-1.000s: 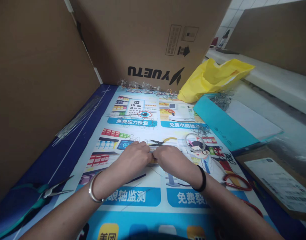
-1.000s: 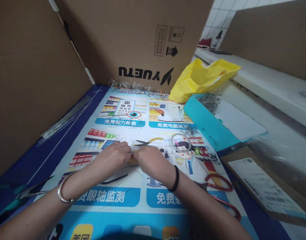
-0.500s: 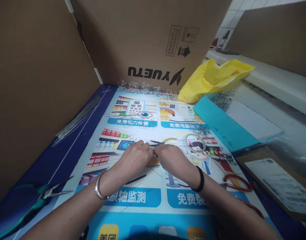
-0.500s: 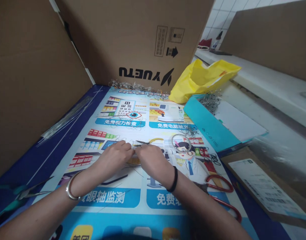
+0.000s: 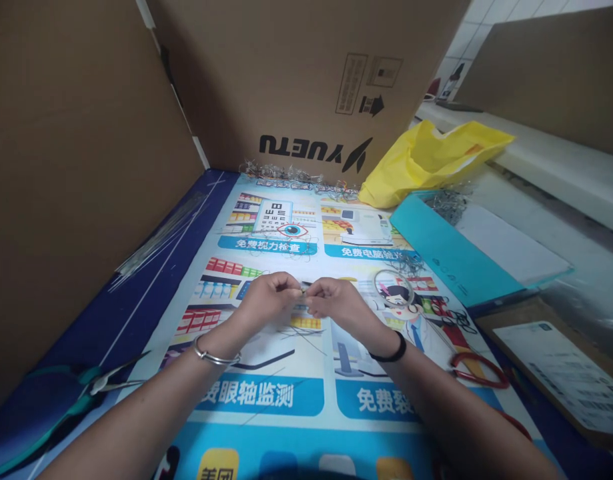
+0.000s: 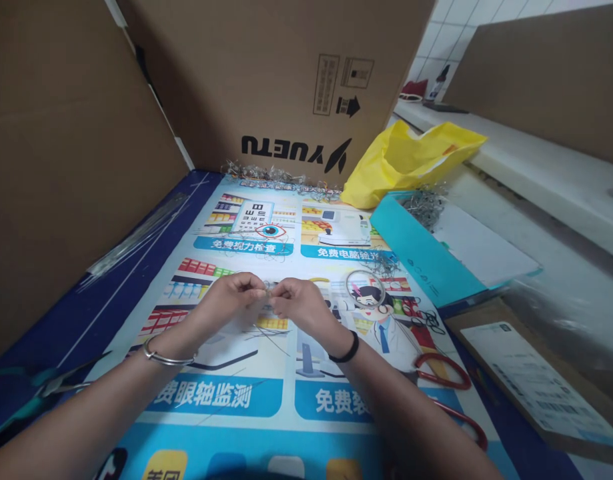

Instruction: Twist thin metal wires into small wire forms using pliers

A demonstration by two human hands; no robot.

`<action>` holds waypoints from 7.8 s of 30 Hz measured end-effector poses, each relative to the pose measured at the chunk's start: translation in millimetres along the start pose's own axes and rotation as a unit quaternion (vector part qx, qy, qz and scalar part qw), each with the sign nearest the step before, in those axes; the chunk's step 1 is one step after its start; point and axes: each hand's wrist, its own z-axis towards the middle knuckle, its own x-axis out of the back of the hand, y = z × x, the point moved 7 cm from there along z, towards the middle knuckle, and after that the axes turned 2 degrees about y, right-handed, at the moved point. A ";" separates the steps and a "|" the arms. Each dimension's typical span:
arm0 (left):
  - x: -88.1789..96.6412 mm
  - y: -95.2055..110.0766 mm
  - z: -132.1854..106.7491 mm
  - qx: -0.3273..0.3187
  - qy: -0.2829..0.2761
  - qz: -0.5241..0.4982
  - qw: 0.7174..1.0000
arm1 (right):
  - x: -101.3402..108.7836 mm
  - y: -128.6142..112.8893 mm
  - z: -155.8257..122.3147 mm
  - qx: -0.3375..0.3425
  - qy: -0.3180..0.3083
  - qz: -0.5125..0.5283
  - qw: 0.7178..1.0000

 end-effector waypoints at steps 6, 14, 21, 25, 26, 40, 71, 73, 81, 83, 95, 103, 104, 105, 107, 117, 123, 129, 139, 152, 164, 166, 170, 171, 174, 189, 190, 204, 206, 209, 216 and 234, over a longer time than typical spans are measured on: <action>-11.7 -10.9 -2.7 0.042 -0.026 -0.158 0.986 | -6.2 6.1 0.8 -0.028 -0.014 0.098 0.995; -15.0 -12.5 -4.3 0.043 -0.007 -0.214 0.976 | -6.5 6.1 -0.3 -0.021 0.035 0.143 0.989; -15.2 -8.2 -6.8 0.038 -0.006 -0.213 0.976 | -5.7 6.9 -0.9 -0.012 0.054 0.152 0.987; -15.0 -5.8 -8.5 0.044 0.005 -0.213 0.976 | -4.7 8.9 -1.2 -0.004 0.062 0.156 0.986; -15.3 -5.3 -8.8 0.044 0.007 -0.212 0.976 | -4.6 9.5 -1.2 -0.003 0.063 0.156 0.986; -17.7 -8.3 -6.4 0.040 0.004 -0.183 0.982 | 3.2 4.3 0.3 0.041 0.085 0.045 0.995; -15.1 -7.9 -3.8 -0.028 0.050 -0.016 0.998 | -3.0 -3.5 -1.2 0.096 0.067 -0.092 0.989; -14.6 -7.6 -3.7 -0.029 0.048 -0.015 0.998 | -2.9 1.3 0.6 0.076 0.052 -0.051 0.994; -11.4 -1.1 -7.5 -0.029 0.069 0.033 0.997 | -4.1 8.4 3.1 0.056 0.049 -0.028 0.997; -11.1 1.2 -8.2 -0.038 0.072 0.049 0.995 | -4.6 8.9 3.3 0.055 0.050 -0.036 0.997; -14.4 2.4 -11.0 -0.067 0.090 0.063 0.992 | -4.6 -6.2 -5.2 0.101 0.112 -0.139 0.979; -11.0 2.5 -10.0 -0.058 0.107 0.019 0.992 | -6.7 4.2 1.1 0.096 0.102 -0.088 0.986; -10.6 2.4 -10.1 -0.057 0.109 0.019 0.992 | -7.0 6.0 1.6 0.093 0.099 -0.084 0.987; -10.2 2.4 -10.4 -0.058 0.111 0.022 0.992 | -7.3 7.2 1.7 0.090 0.097 -0.083 0.988; -9.8 3.5 -11.4 -0.062 0.115 0.036 0.991 | -8.1 6.7 0.6 0.088 0.096 -0.091 0.987; -8.7 16.1 -16.9 -0.139 0.160 0.149 0.966 | -8.3 -14.1 -9.8 0.129 0.161 -0.166 0.964; -8.0 10.0 -18.4 -0.125 0.165 0.120 0.971 | -14.0 -15.9 -10.4 0.154 0.157 -0.169 0.961; 20.1 2.0 -12.7 -0.115 0.195 0.014 0.974 | -9.5 -30.4 -12.9 0.241 0.099 -0.290 0.921; 44.8 -14.6 -0.2 -0.092 0.226 0.053 0.968 | 7.7 -23.2 -10.5 0.190 0.035 -0.660 0.726; 36.5 -23.7 13.8 -0.042 0.164 -0.282 0.944 | 13.6 -12.2 -1.9 0.147 0.026 -0.659 0.737; 23.9 -20.8 13.0 -0.011 0.030 -0.451 0.892 | 38.7 -18.3 -6.2 0.147 0.173 -0.355 0.907; 20.8 -20.1 11.3 -0.008 0.013 -0.460 0.888 | 42.2 -17.7 -5.9 0.150 0.175 -0.160 0.960; 11.5 -14.1 5.7 -0.012 -0.029 -0.473 0.880 | 36.2 -9.0 -2.4 0.044 0.101 0.242 0.964; 9.5 -12.0 4.1 -0.014 -0.036 -0.474 0.880 | 31.8 -9.1 -3.9 0.015 0.082 0.308 0.948; 6.2 -5.6 -0.8 -0.013 -0.040 -0.475 0.879 | 16.5 -17.0 -15.7 -0.014 0.045 0.414 0.909; 4.8 13.6 -12.3 -0.013 -0.024 -0.525 0.850 | -41.0 -15.5 -88.6 -0.162 -0.075 0.488 0.854; 4.8 14.1 -12.7 -0.009 -0.022 -0.530 0.848 | -39.5 -17.0 -89.0 -0.137 -0.073 0.483 0.862; 2.3 67.0 2.1 -0.071 -0.004 -0.561 0.825 | -24.0 -5.2 -78.5 -0.157 -0.054 0.376 0.912; -1.0 71.7 4.9 -0.075 -0.006 -0.561 0.824 | -20.5 -13.0 -70.5 -0.093 -0.054 0.361 0.926; -8.7 70.9 7.2 -0.070 -0.006 -0.559 0.826 | -23.1 -27.6 -65.0 -0.020 -0.076 0.323 0.943; -20.9 56.3 6.3 -0.044 0.031 -0.547 0.835 | -38.2 -21.8 -55.1 -0.005 -0.044 0.277 0.960; -27.1 50.9 2.0 -0.055 0.040 -0.541 0.839 | -40.4 -9.7 -50.0 -0.002 -0.016 0.295 0.955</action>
